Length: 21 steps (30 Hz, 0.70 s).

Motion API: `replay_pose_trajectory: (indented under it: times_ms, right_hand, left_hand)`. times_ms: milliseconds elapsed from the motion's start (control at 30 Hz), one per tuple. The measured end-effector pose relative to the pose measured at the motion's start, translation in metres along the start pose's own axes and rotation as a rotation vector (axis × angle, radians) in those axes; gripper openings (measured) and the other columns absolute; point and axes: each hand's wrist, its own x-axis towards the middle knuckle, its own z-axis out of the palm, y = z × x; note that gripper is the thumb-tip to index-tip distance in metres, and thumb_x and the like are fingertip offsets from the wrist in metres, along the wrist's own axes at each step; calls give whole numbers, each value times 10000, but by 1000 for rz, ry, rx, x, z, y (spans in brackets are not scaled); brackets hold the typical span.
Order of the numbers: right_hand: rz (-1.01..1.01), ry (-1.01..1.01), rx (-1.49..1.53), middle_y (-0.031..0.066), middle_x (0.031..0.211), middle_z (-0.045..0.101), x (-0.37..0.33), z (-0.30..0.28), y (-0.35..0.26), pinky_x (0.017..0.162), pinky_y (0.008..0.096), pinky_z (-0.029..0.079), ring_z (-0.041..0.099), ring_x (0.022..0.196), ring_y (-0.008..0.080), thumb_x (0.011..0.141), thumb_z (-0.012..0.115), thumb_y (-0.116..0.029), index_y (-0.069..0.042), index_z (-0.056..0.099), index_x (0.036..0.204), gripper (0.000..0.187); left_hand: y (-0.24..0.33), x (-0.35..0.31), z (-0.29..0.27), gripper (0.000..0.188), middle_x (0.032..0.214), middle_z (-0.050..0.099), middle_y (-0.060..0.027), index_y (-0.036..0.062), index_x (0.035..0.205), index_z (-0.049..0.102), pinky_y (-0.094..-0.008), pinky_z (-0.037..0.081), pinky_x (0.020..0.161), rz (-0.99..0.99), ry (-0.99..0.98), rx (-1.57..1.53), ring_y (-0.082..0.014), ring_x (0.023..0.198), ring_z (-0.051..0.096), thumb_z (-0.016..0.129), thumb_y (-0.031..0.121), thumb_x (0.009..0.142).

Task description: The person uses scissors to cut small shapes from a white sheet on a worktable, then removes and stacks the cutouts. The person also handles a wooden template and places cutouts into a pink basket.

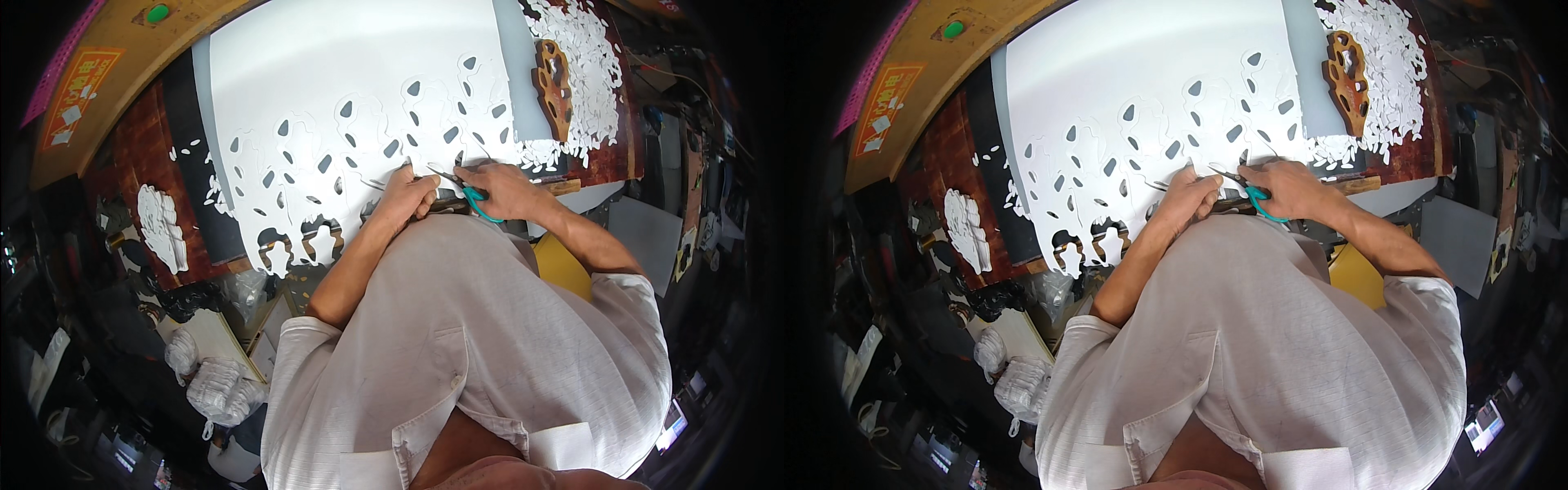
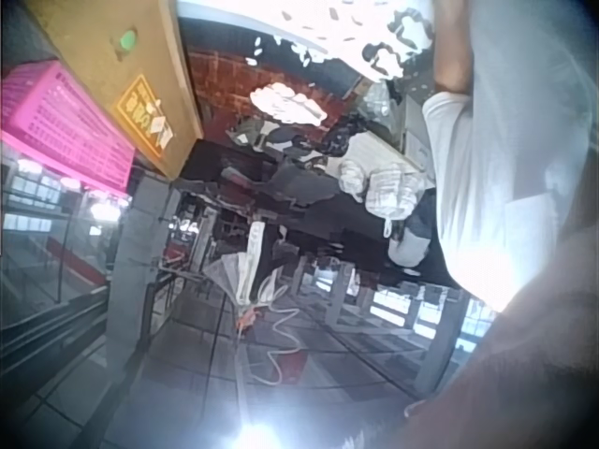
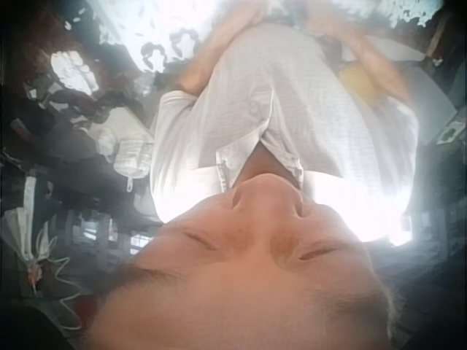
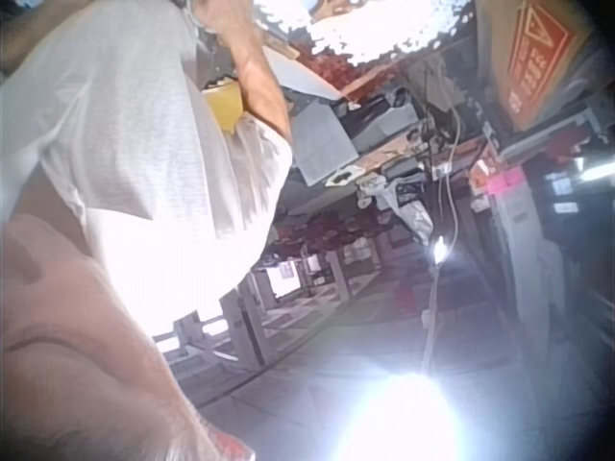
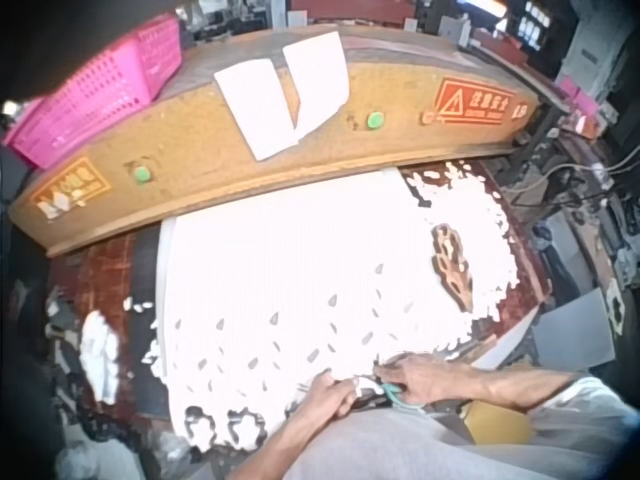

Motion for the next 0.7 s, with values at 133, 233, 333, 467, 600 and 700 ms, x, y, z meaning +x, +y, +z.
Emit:
replay_pose_trajectory:
  times_ms: [133, 233, 333, 467, 600, 700]
  right_hand:
    - [-44, 97, 73, 244, 1166, 714, -4, 7, -3, 962, 488, 537, 672, 1073, 428, 843, 665, -132, -20, 598, 1431, 602]
    - [-63, 146, 108, 245, 1183, 711, -5, 13, -4, 962, 483, 539, 666, 1105, 421, 843, 658, -125, -7, 596, 1433, 605]
    - [-25, 147, 126, 240, 1189, 711, -5, 17, -5, 974, 478, 536, 663, 1125, 411, 846, 655, -120, -2, 600, 1432, 600]
    - [-23, 188, 154, 240, 1186, 713, -4, 19, -8, 973, 470, 540, 667, 1120, 406, 853, 659, -121, -3, 609, 1424, 585]
    - [-3, 186, 157, 239, 1172, 716, -5, 17, -12, 970, 462, 544, 672, 1113, 402, 854, 665, -120, 0, 613, 1415, 576]
    - [-4, 182, 131, 237, 1172, 717, -7, 14, -14, 970, 459, 545, 671, 1124, 396, 852, 670, -119, 2, 612, 1414, 578]
  left_hand:
    - [-2, 1, -3, 193, 694, 557, 0, 49, 962, 581, -242, 326, 429, 4, -19, -24, -74, 496, 449, 701, 198, 979]
    - [-2, 1, -2, 193, 697, 557, 0, 49, 962, 583, -240, 329, 433, 3, -15, -21, -74, 500, 444, 702, 200, 980]
    - [-2, 0, -1, 195, 697, 558, -3, 47, 961, 582, -244, 330, 435, 10, -10, -3, -75, 501, 440, 704, 199, 982]
    - [-2, -1, 1, 200, 695, 557, -5, 43, 960, 579, -249, 334, 442, 26, -1, -2, -77, 504, 438, 702, 199, 986]
    - [-3, -2, 1, 196, 691, 555, -5, 44, 961, 579, -247, 332, 446, 39, -17, -6, -77, 504, 436, 694, 200, 993]
    - [-4, -1, 1, 190, 687, 553, -3, 48, 962, 581, -245, 329, 445, 51, -16, -6, -76, 502, 435, 689, 200, 997]
